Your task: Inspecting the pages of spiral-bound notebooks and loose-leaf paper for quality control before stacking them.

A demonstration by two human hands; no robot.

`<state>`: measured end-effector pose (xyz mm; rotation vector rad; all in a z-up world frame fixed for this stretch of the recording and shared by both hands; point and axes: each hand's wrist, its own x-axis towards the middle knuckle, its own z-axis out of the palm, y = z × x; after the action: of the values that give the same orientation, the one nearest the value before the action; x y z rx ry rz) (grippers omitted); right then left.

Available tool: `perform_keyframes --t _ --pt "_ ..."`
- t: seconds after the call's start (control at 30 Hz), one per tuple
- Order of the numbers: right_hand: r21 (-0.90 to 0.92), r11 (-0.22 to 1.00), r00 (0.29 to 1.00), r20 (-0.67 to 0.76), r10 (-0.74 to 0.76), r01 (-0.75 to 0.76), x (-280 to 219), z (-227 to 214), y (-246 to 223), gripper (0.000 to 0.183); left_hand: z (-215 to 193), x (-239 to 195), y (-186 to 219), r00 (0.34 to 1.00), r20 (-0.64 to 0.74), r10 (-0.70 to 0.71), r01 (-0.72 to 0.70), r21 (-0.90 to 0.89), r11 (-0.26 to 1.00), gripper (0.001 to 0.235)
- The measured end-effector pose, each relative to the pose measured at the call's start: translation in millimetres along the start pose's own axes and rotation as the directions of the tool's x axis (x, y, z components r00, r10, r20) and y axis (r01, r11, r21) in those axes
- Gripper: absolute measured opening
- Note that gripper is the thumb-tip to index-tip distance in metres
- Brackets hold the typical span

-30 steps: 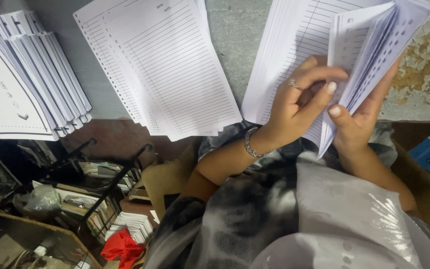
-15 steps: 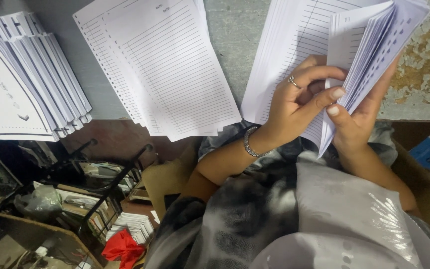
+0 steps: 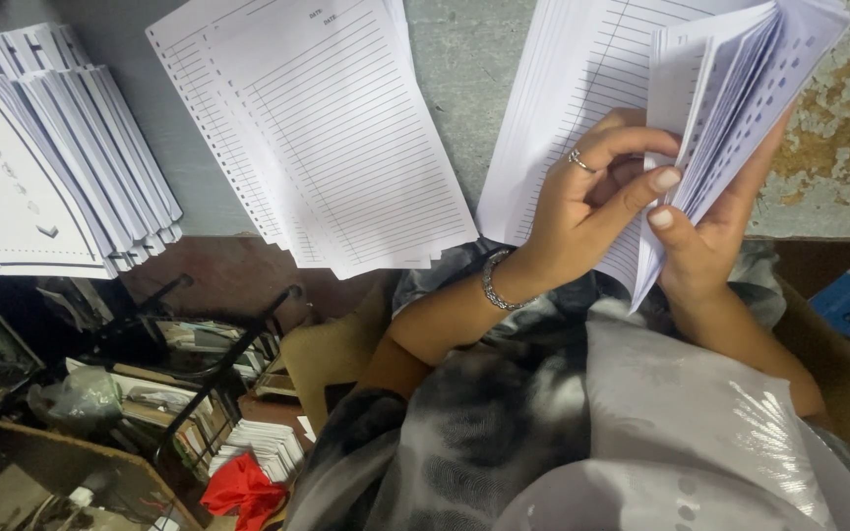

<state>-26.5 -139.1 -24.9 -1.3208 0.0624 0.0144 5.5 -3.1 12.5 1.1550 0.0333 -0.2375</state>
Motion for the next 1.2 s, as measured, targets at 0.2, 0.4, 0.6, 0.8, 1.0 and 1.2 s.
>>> perform_keyframes --t 0.2,0.4,0.6,0.8,1.0,1.2 --pt "0.751 0.66 0.863 -0.306 0.401 -0.04 11.4 10.9 -14.1 0.199 -2.5 -2.8 -0.3 1.0 -0.015 -0.004 0.003 -0.029 1.0 0.033" --pt "-0.131 0.989 0.998 0.033 -0.062 0.065 -5.8 -9.4 8.5 0.094 -2.5 -1.4 -2.6 0.998 -0.048 0.038 -0.025 0.233 0.972 0.024" --pt "-0.12 0.992 0.999 0.01 -0.034 0.035 -5.1 -7.5 5.5 0.094 -1.3 -0.3 -3.5 0.999 -0.045 0.026 -0.017 0.19 0.982 0.024" --pt "-0.138 0.99 0.999 0.012 -0.036 0.038 -5.8 -7.9 7.0 0.093 -0.7 -0.2 -4.0 0.998 -0.046 0.033 -0.025 0.163 0.986 0.023" --pt "0.002 1.0 1.0 0.024 -0.01 0.01 -7.2 -9.0 10.2 0.093 -0.5 -0.4 -4.3 0.999 -0.047 0.011 -0.004 0.141 0.99 0.023" --pt "-0.002 1.0 1.0 0.024 -0.017 0.017 -5.5 -7.6 9.4 0.092 0.3 0.7 -2.7 0.999 -0.035 0.037 -0.035 0.07 0.997 0.021"
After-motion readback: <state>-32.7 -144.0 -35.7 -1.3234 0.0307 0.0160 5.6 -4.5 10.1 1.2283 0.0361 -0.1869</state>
